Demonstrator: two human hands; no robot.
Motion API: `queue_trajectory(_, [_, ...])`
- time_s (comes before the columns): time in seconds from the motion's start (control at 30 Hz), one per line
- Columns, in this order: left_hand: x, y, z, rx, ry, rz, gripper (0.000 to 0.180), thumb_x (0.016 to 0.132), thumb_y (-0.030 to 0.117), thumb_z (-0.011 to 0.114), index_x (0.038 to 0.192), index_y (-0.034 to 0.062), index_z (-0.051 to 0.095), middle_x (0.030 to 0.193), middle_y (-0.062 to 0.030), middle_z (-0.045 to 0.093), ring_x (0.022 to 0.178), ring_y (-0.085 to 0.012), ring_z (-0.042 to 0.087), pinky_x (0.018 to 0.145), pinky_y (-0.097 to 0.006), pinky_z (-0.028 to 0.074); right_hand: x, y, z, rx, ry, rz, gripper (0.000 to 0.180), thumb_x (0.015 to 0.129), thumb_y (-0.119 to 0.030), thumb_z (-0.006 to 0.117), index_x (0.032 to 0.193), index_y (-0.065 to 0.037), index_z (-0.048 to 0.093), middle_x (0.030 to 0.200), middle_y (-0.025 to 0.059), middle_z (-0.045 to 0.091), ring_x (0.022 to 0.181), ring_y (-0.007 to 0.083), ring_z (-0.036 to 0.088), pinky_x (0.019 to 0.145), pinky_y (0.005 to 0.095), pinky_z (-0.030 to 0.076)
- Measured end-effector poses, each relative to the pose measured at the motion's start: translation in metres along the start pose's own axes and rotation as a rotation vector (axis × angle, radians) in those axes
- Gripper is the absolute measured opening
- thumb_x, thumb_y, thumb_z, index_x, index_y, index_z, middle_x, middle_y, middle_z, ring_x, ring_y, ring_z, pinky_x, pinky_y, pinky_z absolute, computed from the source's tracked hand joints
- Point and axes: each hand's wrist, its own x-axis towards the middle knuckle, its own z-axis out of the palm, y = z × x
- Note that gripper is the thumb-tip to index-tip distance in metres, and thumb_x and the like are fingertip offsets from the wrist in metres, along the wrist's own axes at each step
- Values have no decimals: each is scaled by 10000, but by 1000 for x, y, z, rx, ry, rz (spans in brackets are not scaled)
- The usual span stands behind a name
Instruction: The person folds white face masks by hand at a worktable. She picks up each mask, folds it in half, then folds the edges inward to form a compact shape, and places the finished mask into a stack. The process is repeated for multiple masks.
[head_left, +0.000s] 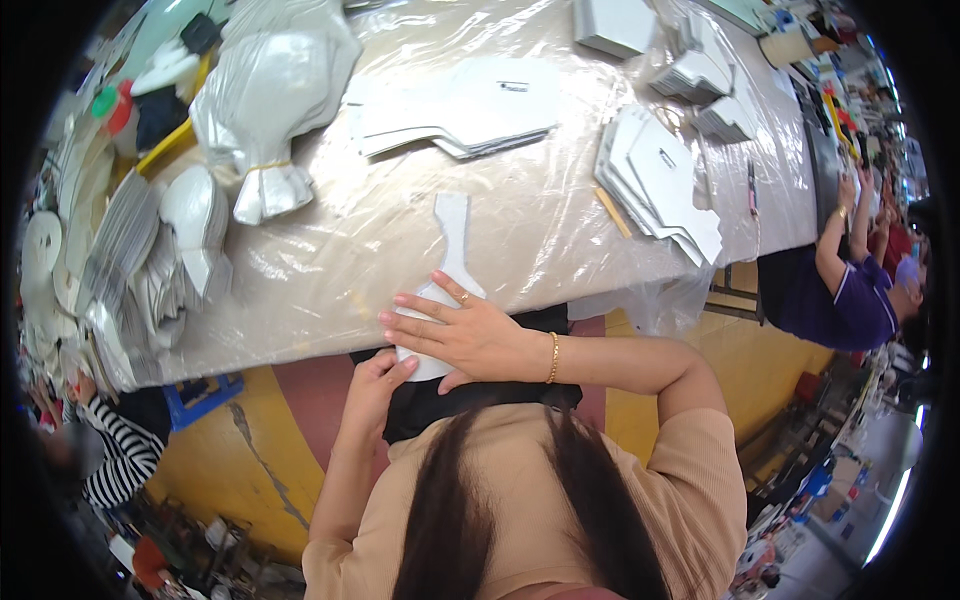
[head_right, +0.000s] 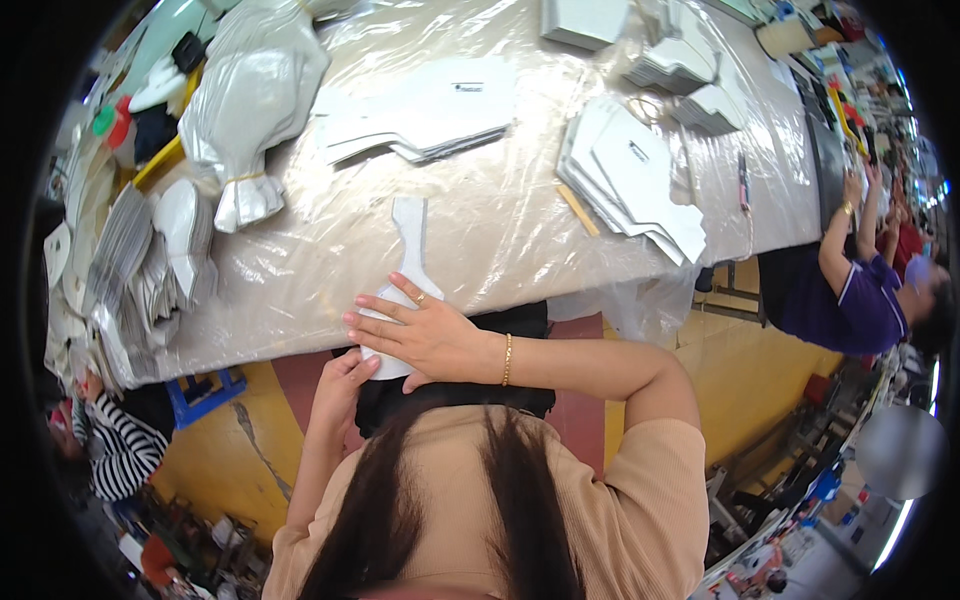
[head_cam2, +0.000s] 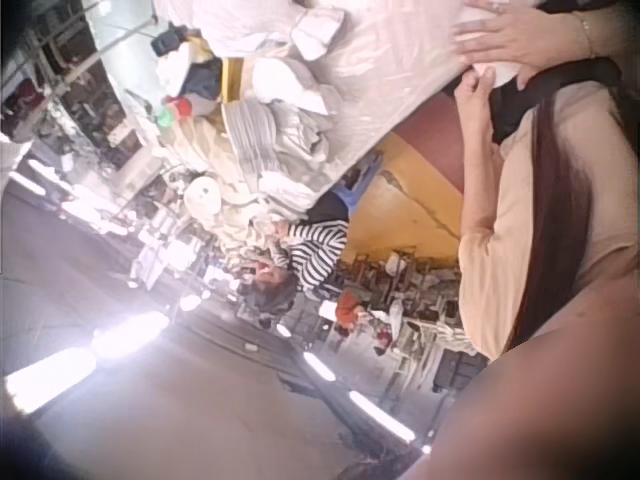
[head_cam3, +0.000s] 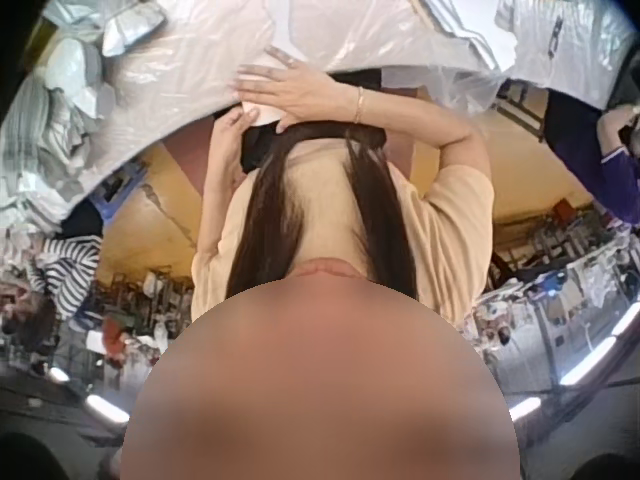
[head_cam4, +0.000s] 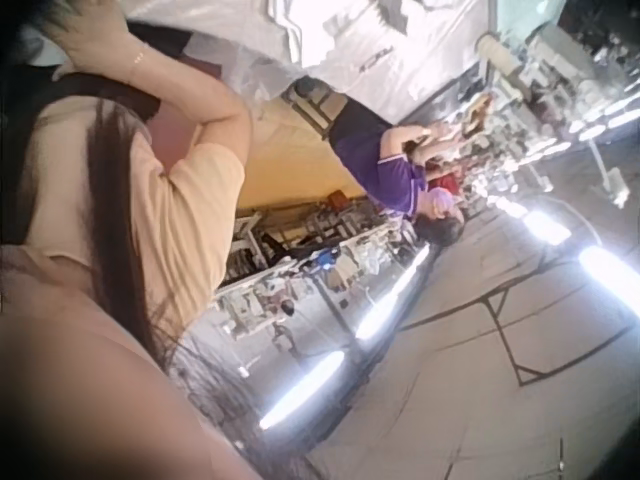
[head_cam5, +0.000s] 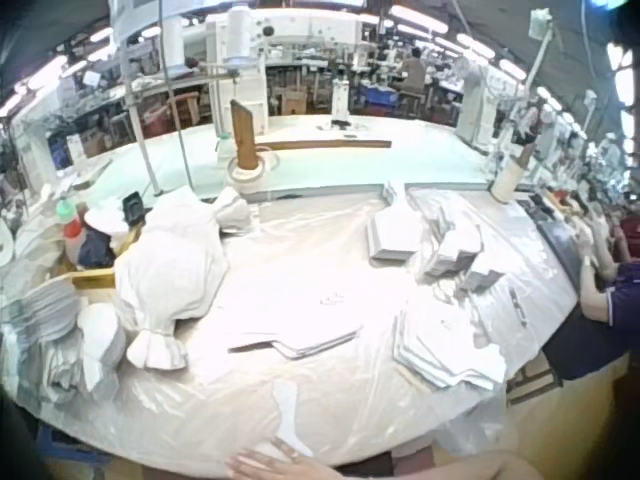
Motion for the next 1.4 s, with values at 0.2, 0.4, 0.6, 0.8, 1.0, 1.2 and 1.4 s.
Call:
queue_trajectory(0.2, [-27,37,6,-254,-82,36,320,1004,186,575,1188,-69,635,1210,-120,642,1092,-172,588,999,-335,418,-3,0,-28,-192,294,-98,657,791,-272,727,1401,-149,518,1520,70,448,1395,260,436,1169,566,308])
queue_trajectory(0.4, [-22,70,8,-65,-350,253,307,1029,242,535,1090,-29,665,1078,-99,672,970,-148,603,877,-290,440,-49,9,-82,371,676,363,425,751,95,666,1144,-66,690,1083,125,708,992,291,689,866,378,549])
queue_trajectory(0.6, [25,109,26,363,-60,401,252,993,269,621,1004,24,678,880,-21,666,837,-99,592,763,-274,462,-143,33,-161,184,1504,677,214,982,-183,660,1093,-5,614,1053,55,638,949,113,600,812,254,499])
queue_trajectory(0.8, [88,160,55,817,241,975,326,914,239,694,1101,-27,665,994,-108,641,889,-206,596,767,-317,471,-155,105,-188,-614,829,810,290,927,-182,701,1170,-31,657,1078,79,658,963,182,632,782,273,499])
queue_trajectory(1.0, [126,189,56,878,502,1011,469,880,263,723,1231,-36,636,1132,-172,597,928,-277,595,827,-385,483,-74,122,-139,17,802,733,338,890,-151,705,1204,-41,649,1165,134,623,1044,290,616,894,372,488])
queue_trajectory(1.2, [138,202,62,985,579,924,611,807,310,804,1277,-25,604,1194,-177,566,1044,-299,600,889,-386,500,-14,134,-123,-11,825,641,431,869,-171,731,1259,-28,616,1209,157,590,1095,332,586,938,406,482])
queue_trajectory(1.4, [133,196,64,931,593,1108,327,853,153,742,1106,-25,636,1089,-162,628,982,-306,621,848,-375,506,1,156,-121,204,985,919,536,874,-154,727,1355,-2,545,1142,156,621,969,261,641,849,358,529])
